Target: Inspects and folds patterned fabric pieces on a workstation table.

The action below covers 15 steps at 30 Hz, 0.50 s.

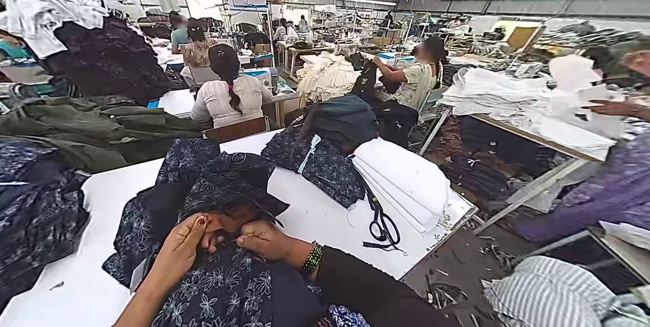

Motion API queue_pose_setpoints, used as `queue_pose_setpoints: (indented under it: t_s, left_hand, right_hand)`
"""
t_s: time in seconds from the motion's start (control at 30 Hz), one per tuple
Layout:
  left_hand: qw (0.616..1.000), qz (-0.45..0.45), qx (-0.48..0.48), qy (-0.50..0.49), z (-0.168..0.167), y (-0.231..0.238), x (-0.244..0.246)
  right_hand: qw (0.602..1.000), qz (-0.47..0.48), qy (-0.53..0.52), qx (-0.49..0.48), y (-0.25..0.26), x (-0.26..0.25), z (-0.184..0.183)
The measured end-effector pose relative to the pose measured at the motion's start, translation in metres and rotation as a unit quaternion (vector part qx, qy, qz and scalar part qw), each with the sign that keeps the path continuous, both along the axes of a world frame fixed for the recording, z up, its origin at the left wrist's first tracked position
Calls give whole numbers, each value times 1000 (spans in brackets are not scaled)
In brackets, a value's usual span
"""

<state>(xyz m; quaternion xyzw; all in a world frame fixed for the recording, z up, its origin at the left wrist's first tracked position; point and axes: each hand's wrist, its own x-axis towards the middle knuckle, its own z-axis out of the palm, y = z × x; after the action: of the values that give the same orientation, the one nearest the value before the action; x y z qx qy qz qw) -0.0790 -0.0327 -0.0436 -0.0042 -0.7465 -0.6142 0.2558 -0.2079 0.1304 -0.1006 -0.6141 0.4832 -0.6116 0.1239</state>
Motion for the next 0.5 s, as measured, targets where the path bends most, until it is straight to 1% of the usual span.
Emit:
queue_pose_setpoints:
  t_s: [0.1,0.2,0.27,0.3,0.33,0.4,0.43,0.47,0.5]
  left_hand:
    - [999,5,34,-29,2,4,-2]
    - [997,39,27,-53,2,4,-6]
    - [996,53,22,-64,1,3,-8]
    - [995,56,10,-79,4,4,-6]
    - [993,56,-20,-104,12,4,-3]
    - [984,41,-84,-151,39,2,0]
    - [982,30,-92,-163,51,0,1]
    - [983,26,-75,-168,54,-4,3]
    - [983,38,-51,-174,47,-7,9]
  right_hand:
    - [1000,-1,1,0,1,0,1]
    - [1000,13,-16,-1,2,2,5]
    - [1000,13,-10,9,2,2,9]
    - [1000,12,11,23,3,3,14]
    - [998,8,54,42,4,4,24]
    - [977,-3,194,85,13,3,66]
    - [964,-4,242,106,19,2,86]
    - [961,-3,244,127,24,1,93]
    - [972,0,198,129,27,1,81]
